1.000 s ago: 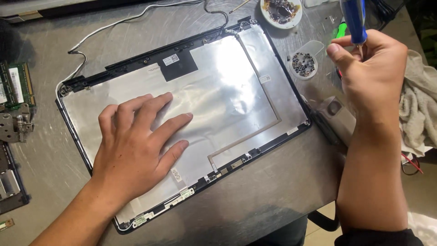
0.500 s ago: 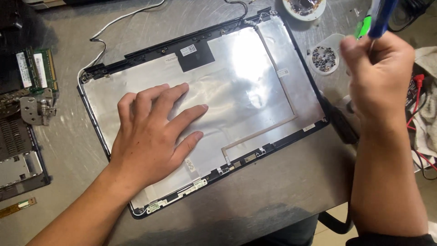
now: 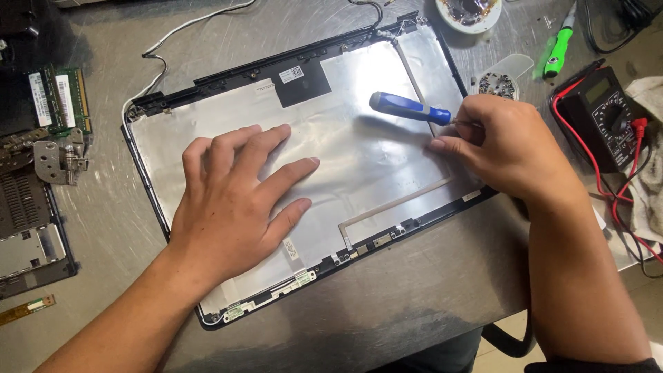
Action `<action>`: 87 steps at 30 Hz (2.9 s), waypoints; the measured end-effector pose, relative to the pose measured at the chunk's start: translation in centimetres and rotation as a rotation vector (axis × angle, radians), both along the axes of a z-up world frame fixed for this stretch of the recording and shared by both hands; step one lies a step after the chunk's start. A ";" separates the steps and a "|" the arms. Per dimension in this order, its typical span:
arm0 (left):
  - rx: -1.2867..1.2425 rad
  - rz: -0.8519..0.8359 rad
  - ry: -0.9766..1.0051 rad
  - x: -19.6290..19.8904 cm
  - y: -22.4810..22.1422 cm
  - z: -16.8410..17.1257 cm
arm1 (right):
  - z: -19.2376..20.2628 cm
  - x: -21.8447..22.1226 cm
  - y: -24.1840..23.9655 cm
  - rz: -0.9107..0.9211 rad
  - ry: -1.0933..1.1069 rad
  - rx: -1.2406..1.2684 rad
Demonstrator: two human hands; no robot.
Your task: Routing and securing internal cables in a laptop screen assembly using a screwdriver
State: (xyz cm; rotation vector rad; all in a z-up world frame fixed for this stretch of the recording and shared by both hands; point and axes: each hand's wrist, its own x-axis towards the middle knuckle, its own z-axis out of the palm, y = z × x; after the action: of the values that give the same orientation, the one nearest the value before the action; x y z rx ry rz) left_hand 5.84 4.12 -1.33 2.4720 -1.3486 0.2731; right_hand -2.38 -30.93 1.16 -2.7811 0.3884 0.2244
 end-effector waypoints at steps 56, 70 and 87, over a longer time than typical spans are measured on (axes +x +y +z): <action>-0.034 -0.019 0.045 0.0 0.4 -0.5 | -1.9 -0.6 1.8 0.530 -0.165 0.036; 0.016 -0.031 0.091 0.1 0.1 -0.1 | -0.7 -1.2 9.0 0.433 -0.202 0.071; 0.020 -0.025 0.108 0.2 0.2 -0.1 | -1.0 -1.3 10.5 0.426 -0.184 0.083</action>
State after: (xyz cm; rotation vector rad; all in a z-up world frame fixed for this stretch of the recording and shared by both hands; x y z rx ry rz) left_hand 6.04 4.28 -1.45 2.4462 -1.3429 0.1191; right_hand -3.67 -20.40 0.19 -2.7397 -0.2565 0.0774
